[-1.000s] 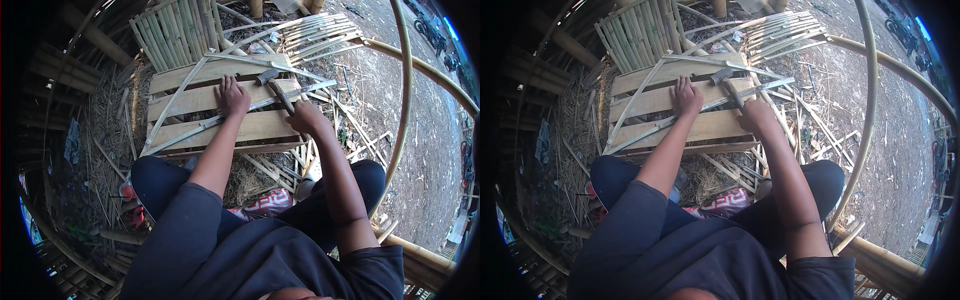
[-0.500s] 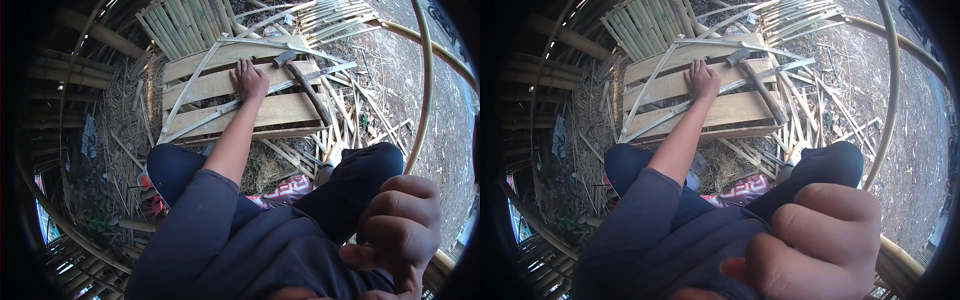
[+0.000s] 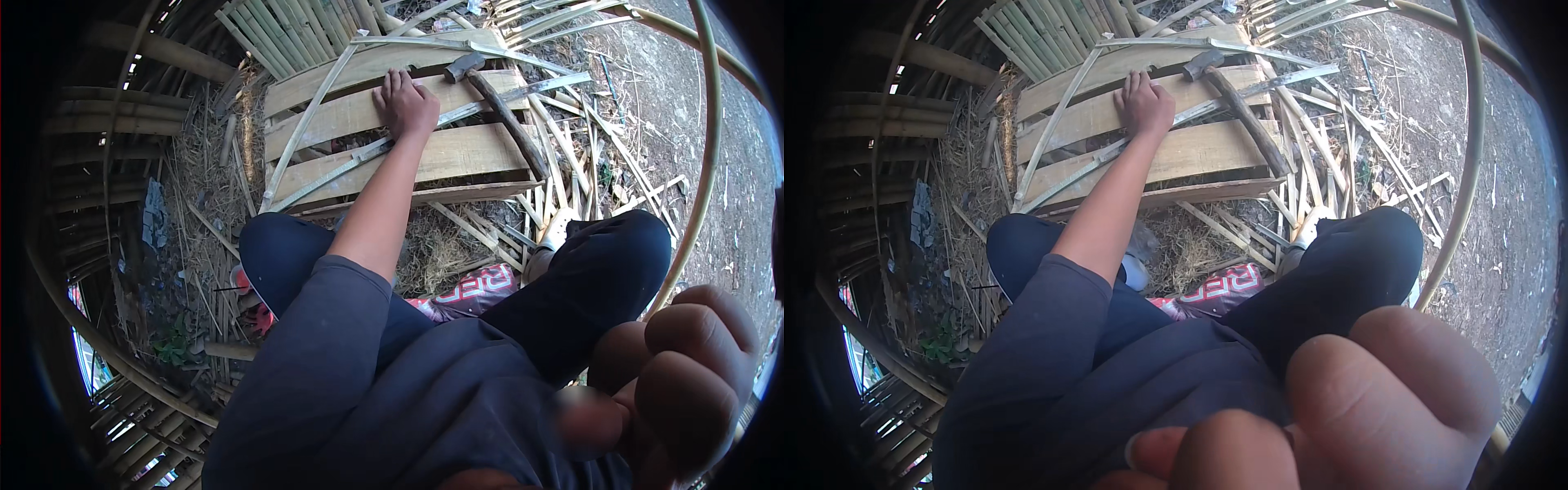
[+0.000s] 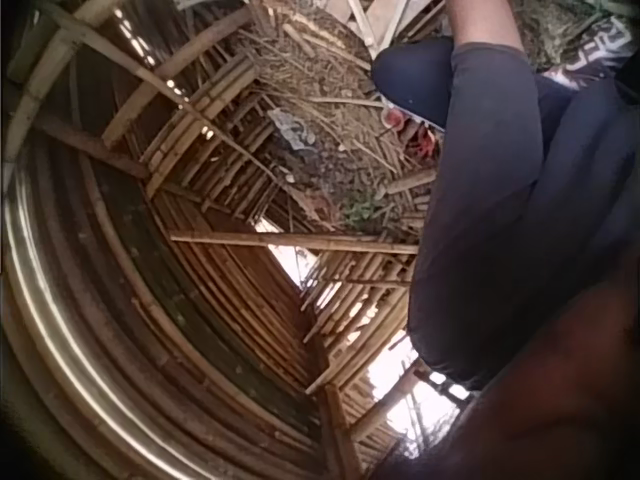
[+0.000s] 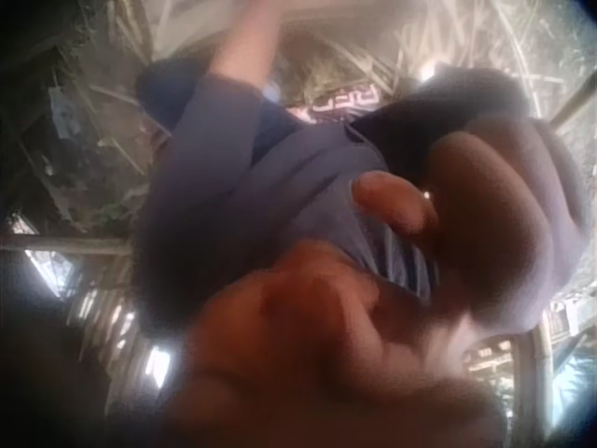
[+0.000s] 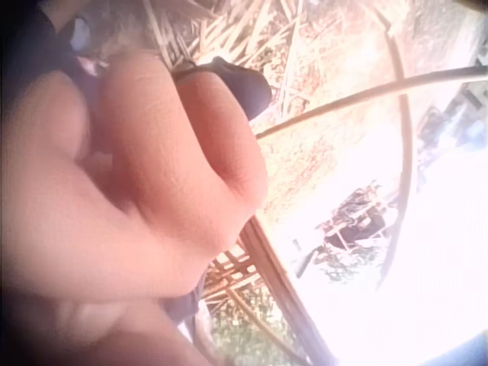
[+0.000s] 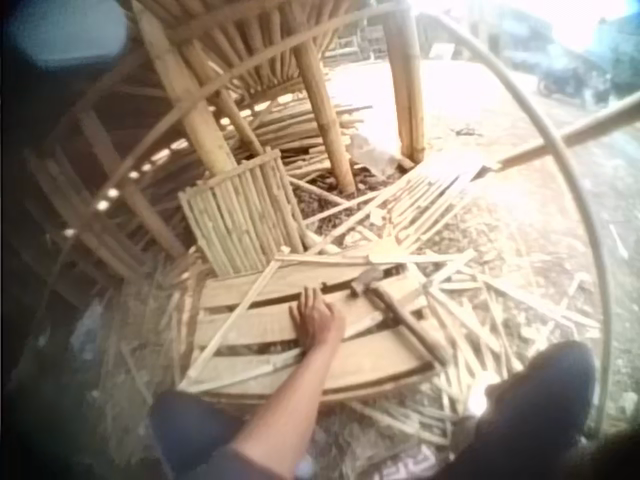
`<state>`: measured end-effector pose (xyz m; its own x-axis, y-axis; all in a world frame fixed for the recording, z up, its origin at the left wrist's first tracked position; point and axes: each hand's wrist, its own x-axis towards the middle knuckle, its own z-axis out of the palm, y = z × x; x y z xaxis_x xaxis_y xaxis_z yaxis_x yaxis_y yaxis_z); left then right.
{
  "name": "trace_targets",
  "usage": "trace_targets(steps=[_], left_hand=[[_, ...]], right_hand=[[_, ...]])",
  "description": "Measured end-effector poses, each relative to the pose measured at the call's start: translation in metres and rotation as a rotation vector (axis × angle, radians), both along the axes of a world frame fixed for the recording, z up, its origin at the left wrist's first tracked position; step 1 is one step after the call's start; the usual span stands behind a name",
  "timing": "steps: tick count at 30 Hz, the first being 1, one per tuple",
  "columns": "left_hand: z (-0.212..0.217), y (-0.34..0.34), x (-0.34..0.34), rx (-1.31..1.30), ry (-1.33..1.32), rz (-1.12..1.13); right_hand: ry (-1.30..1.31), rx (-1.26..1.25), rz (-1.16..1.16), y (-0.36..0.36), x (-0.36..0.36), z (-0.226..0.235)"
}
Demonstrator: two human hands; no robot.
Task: The person nails bamboo slats onto a wooden frame using a hammer by hand.
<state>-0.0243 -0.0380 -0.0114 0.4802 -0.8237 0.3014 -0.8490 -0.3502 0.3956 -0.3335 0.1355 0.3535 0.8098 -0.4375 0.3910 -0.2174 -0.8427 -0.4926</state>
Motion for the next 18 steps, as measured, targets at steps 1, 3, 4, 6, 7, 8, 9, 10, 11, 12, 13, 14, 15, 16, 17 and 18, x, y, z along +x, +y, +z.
trace_targets(steps=[1,3,4,6,7,8,9,10,11,12,13,14,15,16,17,18], left_hand=[[0.0,0.001,0.001,-0.002,-0.001,0.007],[0.001,0.003,0.002,0.014,0.012,0.002],[0.001,0.004,0.0,0.01,0.012,0.011],[0.002,0.006,-0.004,0.016,0.035,0.005],[0.003,0.005,-0.004,0.014,0.036,0.012],[0.003,0.005,-0.003,0.016,0.044,0.007],[0.003,0.005,-0.003,0.019,0.052,0.0],[0.002,0.004,-0.004,0.023,0.053,0.001],[0.001,0.004,-0.004,0.011,0.04,0.007],[0.0,0.003,-0.004,0.0,0.027,0.011],[0.0,0.003,-0.001,0.009,0.026,0.009],[-0.001,0.0,0.001,-0.006,0.016,0.004],[-0.001,-0.001,0.002,-0.022,0.006,-0.001],[-0.003,-0.001,-0.001,-0.059,-0.042,0.014],[-0.002,-0.001,-0.003,-0.051,-0.039,0.009],[0.001,-0.001,-0.002,-0.019,-0.016,-0.002]], right_hand=[[0.054,0.028,-0.006,0.0,-0.003,0.003],[0.149,0.074,-0.016,0.0,-0.006,0.009],[0.188,0.094,-0.023,0.0,-0.008,0.012],[0.235,0.121,-0.029,-0.001,-0.012,0.019],[0.262,0.121,-0.019,-0.003,-0.013,0.021],[0.233,0.128,-0.029,-0.002,-0.013,0.019],[0.204,0.137,-0.04,-0.001,-0.013,0.016],[0.174,0.146,-0.054,0.0,-0.013,0.012],[0.165,0.14,-0.046,0.0,-0.013,0.009],[0.143,0.126,-0.039,0.0,-0.012,0.006],[0.127,0.103,-0.024,-0.002,-0.01,0.002],[0.107,0.078,-0.013,-0.003,-0.008,-0.002],[0.074,0.043,0.01,-0.006,-0.003,-0.005],[0.057,0.023,0.017,-0.007,-0.004,-0.006],[0.042,0.002,0.026,-0.003,0.0,-0.012],[0.024,-0.018,0.039,-0.005,0.003,-0.016]])
